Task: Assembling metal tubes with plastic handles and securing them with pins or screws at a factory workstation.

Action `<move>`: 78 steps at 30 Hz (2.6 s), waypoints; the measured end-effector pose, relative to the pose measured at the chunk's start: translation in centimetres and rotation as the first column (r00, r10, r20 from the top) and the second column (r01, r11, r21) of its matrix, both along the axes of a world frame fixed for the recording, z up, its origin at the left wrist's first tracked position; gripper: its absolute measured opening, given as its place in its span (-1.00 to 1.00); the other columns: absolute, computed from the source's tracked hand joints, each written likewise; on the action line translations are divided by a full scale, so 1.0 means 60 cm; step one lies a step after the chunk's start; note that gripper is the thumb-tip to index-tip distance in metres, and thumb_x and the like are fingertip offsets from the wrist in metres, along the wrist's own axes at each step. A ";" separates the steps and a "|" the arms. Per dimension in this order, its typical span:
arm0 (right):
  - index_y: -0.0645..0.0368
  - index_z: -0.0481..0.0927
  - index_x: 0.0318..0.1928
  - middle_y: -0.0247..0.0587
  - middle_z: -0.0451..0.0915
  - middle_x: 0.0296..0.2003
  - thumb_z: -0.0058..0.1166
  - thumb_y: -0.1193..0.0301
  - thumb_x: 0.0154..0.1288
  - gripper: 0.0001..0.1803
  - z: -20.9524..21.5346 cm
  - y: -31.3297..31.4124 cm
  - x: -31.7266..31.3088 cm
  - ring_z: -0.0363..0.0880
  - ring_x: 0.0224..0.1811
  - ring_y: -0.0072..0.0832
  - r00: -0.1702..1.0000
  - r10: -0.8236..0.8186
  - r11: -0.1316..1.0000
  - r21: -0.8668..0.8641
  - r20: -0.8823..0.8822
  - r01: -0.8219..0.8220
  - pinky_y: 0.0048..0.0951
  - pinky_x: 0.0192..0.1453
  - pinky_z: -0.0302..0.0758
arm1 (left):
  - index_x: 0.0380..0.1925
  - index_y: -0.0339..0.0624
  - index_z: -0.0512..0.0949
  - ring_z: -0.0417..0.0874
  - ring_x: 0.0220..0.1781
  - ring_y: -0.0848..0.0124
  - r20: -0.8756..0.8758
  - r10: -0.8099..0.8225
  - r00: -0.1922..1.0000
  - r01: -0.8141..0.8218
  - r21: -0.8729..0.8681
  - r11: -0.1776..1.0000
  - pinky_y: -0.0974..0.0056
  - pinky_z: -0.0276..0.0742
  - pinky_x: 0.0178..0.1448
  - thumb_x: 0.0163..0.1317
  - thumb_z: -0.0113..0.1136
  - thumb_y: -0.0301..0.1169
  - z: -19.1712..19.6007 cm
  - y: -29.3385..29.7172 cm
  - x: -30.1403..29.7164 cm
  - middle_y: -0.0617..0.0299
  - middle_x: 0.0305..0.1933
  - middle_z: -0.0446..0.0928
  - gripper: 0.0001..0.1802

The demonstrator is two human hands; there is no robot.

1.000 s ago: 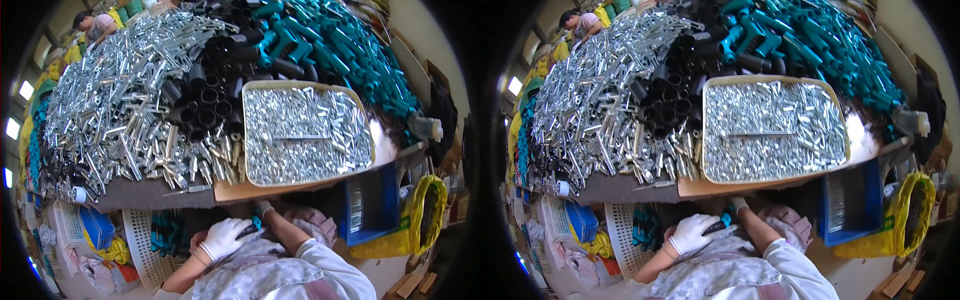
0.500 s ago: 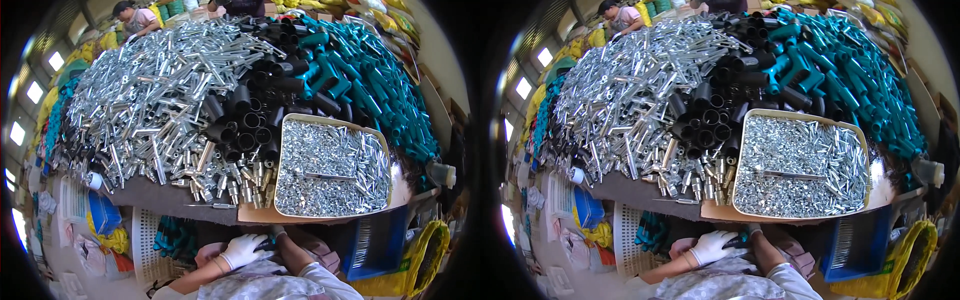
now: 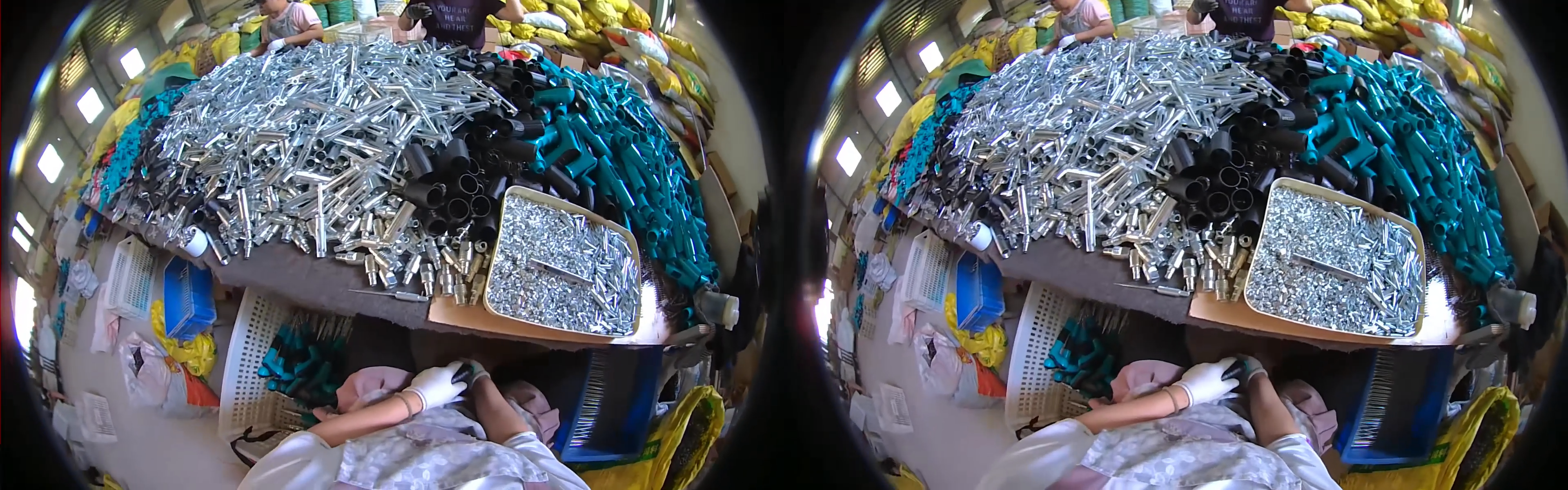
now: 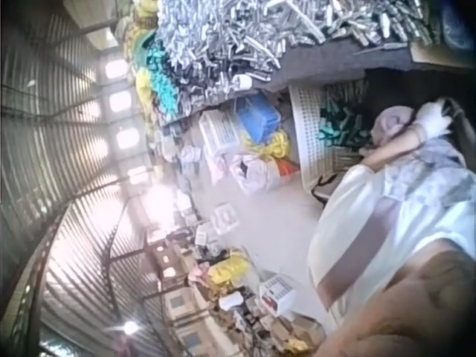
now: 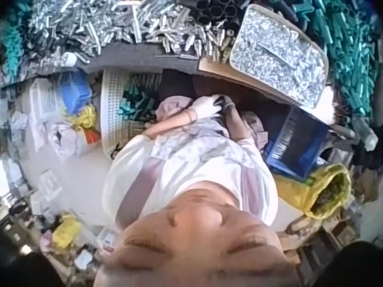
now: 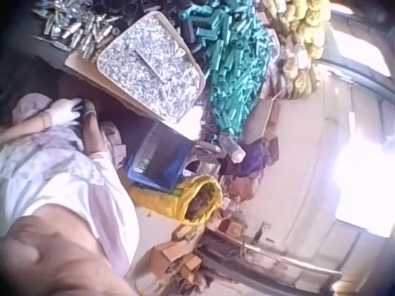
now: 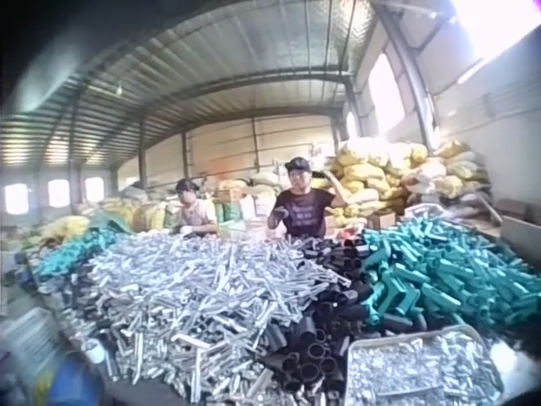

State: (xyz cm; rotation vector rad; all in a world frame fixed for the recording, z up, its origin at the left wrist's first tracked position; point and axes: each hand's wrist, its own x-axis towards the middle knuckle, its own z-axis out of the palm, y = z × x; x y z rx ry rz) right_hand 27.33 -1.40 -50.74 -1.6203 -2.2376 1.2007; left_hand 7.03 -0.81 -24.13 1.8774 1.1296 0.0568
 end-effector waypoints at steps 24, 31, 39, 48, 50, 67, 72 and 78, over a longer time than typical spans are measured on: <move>0.39 0.69 -0.24 0.22 0.71 -0.34 0.20 0.26 0.39 -0.65 0.250 0.036 -0.103 0.71 -0.27 0.08 0.348 -0.816 0.426 -0.074 -0.462 0.902 -0.10 -0.15 0.54 | 0.05 -0.22 0.55 0.73 -0.12 -0.20 -0.084 0.123 0.989 -0.129 -0.079 0.988 -0.20 0.60 -0.02 0.24 0.08 -0.23 -0.073 0.005 0.038 -0.22 -0.16 0.71 -0.57; 0.34 0.64 0.11 -0.17 0.71 0.02 0.09 0.30 0.46 -0.61 0.389 0.021 -0.083 0.63 0.06 -0.29 0.162 -0.814 0.481 -0.490 -0.558 0.727 -0.28 0.26 0.47 | 0.11 -0.13 0.57 0.73 -0.17 -0.18 -0.007 -0.075 0.997 0.075 0.151 0.986 -0.15 0.62 -0.09 0.14 0.21 -0.23 0.057 0.039 -0.042 -0.18 -0.23 0.70 -0.49; 0.16 0.41 0.40 0.05 0.53 0.26 0.01 0.06 0.54 -0.40 0.297 -0.130 0.125 0.58 0.19 -0.13 -0.043 -0.778 0.541 -0.703 -0.627 0.461 -0.10 0.34 0.46 | 0.09 -0.31 0.60 0.61 -0.19 0.50 0.204 0.586 0.784 -0.601 0.017 0.799 0.32 0.57 -0.03 0.04 0.36 -0.45 0.372 -0.004 -0.480 0.19 -0.18 0.66 -0.47; 0.17 0.49 0.30 -0.04 0.63 0.08 0.22 0.10 0.43 -0.41 0.345 -0.110 0.009 0.62 0.00 -0.19 0.026 -0.834 0.504 -0.740 -0.552 0.446 -0.13 0.13 0.58 | 0.17 -0.04 0.57 0.69 -0.01 -0.11 0.024 0.602 0.798 -0.511 0.557 0.654 0.00 0.63 0.05 0.03 0.43 -0.34 0.115 -0.037 -0.534 -0.06 -0.04 0.68 -0.39; 0.19 0.54 0.25 -0.06 0.68 0.00 0.27 0.12 0.39 -0.44 0.350 -0.116 0.000 0.64 -0.07 -0.25 0.021 -0.833 0.484 -0.710 -0.553 0.512 -0.20 0.06 0.60 | 0.14 0.04 0.54 0.64 -0.22 -0.06 -0.113 0.495 0.862 -0.300 0.673 0.676 -0.08 0.56 -0.15 0.06 0.39 -0.36 0.000 -0.030 -0.508 0.04 -0.33 0.58 -0.44; 0.23 0.71 0.00 -0.13 0.74 -0.14 0.11 0.39 0.46 -0.76 0.888 0.016 -0.021 0.72 -0.04 -0.25 0.916 0.044 0.979 0.200 -0.399 0.040 -0.30 0.13 0.60 | -0.07 -0.12 0.73 0.70 0.06 -0.02 -0.247 -0.017 0.969 0.090 0.287 0.954 0.01 0.60 0.19 0.35 0.15 -0.10 0.145 0.098 -0.406 -0.02 -0.02 0.72 -0.61; 0.13 0.75 -0.07 -0.07 0.75 -0.20 0.19 0.37 0.37 -0.80 0.962 0.151 0.007 0.74 -0.14 -0.15 0.998 0.011 0.853 0.521 -0.061 0.022 -0.25 -0.03 0.64 | -0.08 -0.05 0.72 0.67 -0.07 0.10 -0.010 -0.263 0.965 0.219 0.587 0.779 0.07 0.60 0.06 0.31 0.26 -0.21 0.406 0.144 -0.322 0.16 -0.17 0.69 -0.73; 0.16 0.77 -0.16 -0.02 0.74 -0.21 0.13 0.35 0.31 -0.77 0.936 0.268 0.010 0.70 -0.10 -0.06 0.997 -0.075 0.695 0.716 -0.026 0.071 -0.19 0.07 0.60 | -0.08 -0.07 0.70 0.69 -0.06 0.04 0.032 -0.116 0.993 0.048 0.779 0.625 0.06 0.60 0.06 0.31 0.24 -0.25 0.426 0.245 -0.257 0.06 -0.16 0.69 -0.74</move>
